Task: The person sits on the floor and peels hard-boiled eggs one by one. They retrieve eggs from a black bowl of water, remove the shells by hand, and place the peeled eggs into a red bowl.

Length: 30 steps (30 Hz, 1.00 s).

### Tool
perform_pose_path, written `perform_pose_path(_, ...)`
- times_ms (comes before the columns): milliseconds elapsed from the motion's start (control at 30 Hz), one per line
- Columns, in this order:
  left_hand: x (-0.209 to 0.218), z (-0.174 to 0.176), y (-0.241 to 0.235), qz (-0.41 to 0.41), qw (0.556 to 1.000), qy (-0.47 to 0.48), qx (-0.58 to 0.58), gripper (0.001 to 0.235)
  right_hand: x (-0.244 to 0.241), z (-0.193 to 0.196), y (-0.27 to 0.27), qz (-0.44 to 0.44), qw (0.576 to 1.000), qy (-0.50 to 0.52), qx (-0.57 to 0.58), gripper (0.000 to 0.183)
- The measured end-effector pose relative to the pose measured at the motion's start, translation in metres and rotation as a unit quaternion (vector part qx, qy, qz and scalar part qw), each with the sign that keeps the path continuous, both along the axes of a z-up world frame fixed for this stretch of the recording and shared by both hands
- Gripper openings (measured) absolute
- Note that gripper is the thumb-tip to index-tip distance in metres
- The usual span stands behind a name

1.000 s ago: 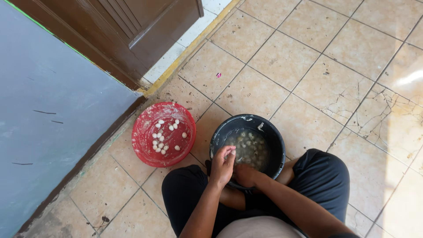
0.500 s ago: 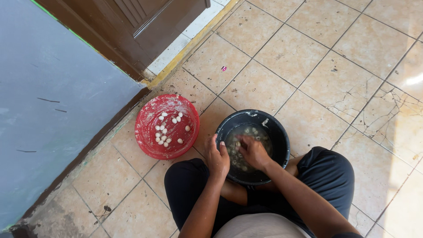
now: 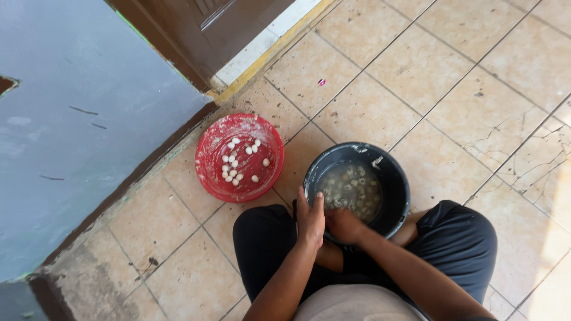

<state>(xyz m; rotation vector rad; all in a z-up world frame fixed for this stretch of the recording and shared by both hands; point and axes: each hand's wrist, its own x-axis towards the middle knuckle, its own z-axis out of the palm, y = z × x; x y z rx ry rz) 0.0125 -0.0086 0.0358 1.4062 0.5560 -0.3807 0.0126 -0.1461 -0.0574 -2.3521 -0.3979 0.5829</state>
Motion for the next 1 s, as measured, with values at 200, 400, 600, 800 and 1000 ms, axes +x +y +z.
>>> perform_pose_path(200, -0.004, 0.001, 0.0, -0.008, 0.999, 0.005, 0.042, 0.075, -0.001, 0.005, 0.013, 0.003, 0.994, 0.055, -0.096, 0.029)
perform_pose_path(400, -0.008, -0.003, -0.003, 0.022, 1.0, -0.016, 0.014, 0.075, 0.006, 0.013, 0.008, -0.065, 0.997, 0.033, 0.004, 0.029)
perform_pose_path(600, -0.01, -0.006, -0.004, 0.018, 0.999, -0.033, 0.01, 0.075, 0.008, 0.009, 0.005, -0.302, 0.945, -0.05, 0.117, 0.031)
perform_pose_path(800, -0.018, 0.0, -0.002, 0.015, 0.999, -0.012, 0.029, 0.075, 0.002, 0.023, 0.004, -0.122, 0.986, 0.09, 0.068, 0.034)
perform_pose_path(1000, -0.031, -0.007, -0.002, 0.02, 0.996, 0.078, -0.044, 0.081, 0.013, 0.022, -0.022, -0.248, 0.917, 0.175, 0.257, 0.035)
